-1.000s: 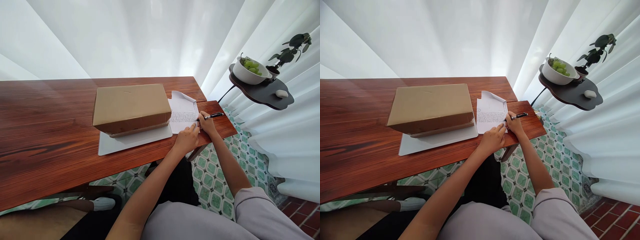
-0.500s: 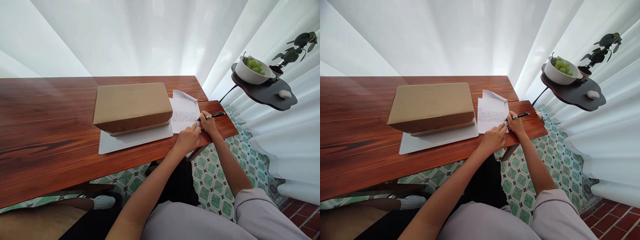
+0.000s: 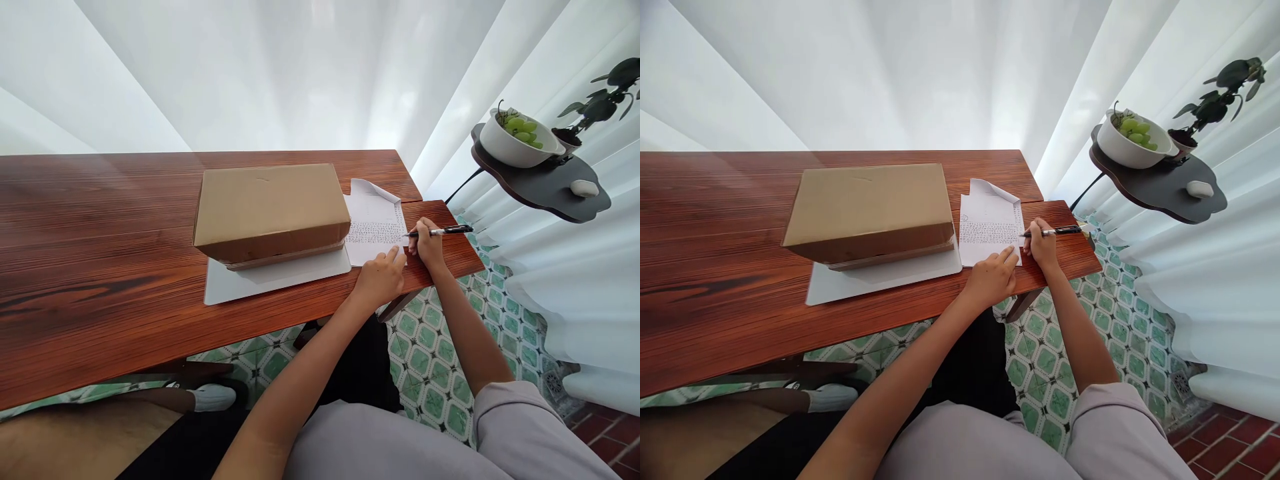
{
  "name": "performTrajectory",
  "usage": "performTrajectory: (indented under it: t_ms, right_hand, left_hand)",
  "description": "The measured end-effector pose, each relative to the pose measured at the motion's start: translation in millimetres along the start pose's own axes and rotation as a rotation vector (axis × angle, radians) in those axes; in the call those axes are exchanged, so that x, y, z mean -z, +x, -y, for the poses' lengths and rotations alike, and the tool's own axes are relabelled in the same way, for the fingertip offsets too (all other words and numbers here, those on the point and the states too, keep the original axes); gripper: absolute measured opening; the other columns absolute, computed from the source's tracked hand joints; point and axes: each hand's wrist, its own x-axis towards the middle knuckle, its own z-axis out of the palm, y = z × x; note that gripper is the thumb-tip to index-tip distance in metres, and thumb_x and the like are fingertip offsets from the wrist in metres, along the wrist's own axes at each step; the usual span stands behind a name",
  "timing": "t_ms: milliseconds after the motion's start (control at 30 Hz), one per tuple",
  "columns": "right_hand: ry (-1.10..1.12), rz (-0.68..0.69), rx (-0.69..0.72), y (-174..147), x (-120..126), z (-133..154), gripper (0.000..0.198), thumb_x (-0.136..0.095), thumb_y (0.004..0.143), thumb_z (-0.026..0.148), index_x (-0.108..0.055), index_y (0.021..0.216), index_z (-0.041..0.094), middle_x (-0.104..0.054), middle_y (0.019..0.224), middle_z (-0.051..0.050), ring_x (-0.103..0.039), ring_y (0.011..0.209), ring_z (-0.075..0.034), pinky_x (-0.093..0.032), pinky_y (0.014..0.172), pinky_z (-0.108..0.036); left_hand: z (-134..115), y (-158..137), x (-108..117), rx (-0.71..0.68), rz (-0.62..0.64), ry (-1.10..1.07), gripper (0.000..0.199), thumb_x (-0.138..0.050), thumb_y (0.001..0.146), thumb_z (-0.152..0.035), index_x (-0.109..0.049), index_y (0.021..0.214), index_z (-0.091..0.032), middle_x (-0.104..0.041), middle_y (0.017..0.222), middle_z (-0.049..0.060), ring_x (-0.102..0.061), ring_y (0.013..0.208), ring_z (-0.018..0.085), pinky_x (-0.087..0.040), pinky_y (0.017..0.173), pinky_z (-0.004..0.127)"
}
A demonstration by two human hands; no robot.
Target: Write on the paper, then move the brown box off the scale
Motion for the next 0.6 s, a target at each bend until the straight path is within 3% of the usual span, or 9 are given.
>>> performTrajectory:
  t_ms: [167, 333, 467, 600]
  right_hand:
    - [-0.076, -0.154, 0.098, 7.1, 5.0, -4.9, 0.035, -0.041, 0.099, 0.05, -0.051, 0.078, 0.023, -0.051, 0.054, 0.004, -0.049, 0.046, -0.014, -0.043, 0.05, -0.027]
    - [-0.31, -0.217, 0.285, 10.9, 7.8, -9.2, 0.031, -0.054, 0.094, 0.049, -0.062, 0.098, 0.019, -0.067, 0.09, -0.005, -0.06, 0.08, -0.018, -0.048, 0.077, -0.031]
    - [-0.303, -0.244, 0.331, 7.5, 7.8, -6.8, 0.034, -0.059, 0.091, 0.043, -0.062, 0.112, 0.016, -0.065, 0.097, -0.006, -0.056, 0.075, -0.015, -0.047, 0.067, -0.027]
    - [-0.329, -0.32, 0.437, 0.5, 8.2, -0.9, 0.027, -0.061, 0.09, 0.037, -0.064, 0.107, 0.016, -0.064, 0.092, -0.005, -0.056, 0.071, -0.014, -0.044, 0.057, -0.024]
  left_hand:
    - [0.4, 0.1, -3.8, -0.004, -0.034, 0.016, 0.029, -0.043, 0.093, -0.022, -0.055, 0.118, -0.017, -0.048, 0.148, 0.009, -0.06, 0.097, 0.023, -0.052, 0.066, 0.034]
    - [-1.4, 0.1, -2.0, -0.011, -0.064, 0.0, 0.029, -0.042, 0.093, -0.023, -0.053, 0.12, -0.016, -0.053, 0.14, 0.01, -0.059, 0.094, 0.022, -0.049, 0.063, 0.034]
    - [-2.6, -0.3, 3.8, -0.001, -0.094, -0.071, 0.03, -0.039, 0.096, -0.023, -0.048, 0.124, -0.018, -0.06, 0.12, 0.007, -0.06, 0.093, 0.02, -0.047, 0.064, 0.033]
    - [-0.7, -3.2, 10.2, 0.053, -0.127, -0.172, 0.036, -0.037, 0.097, -0.021, -0.041, 0.132, -0.019, -0.062, 0.114, 0.006, -0.062, 0.094, 0.019, -0.046, 0.065, 0.031]
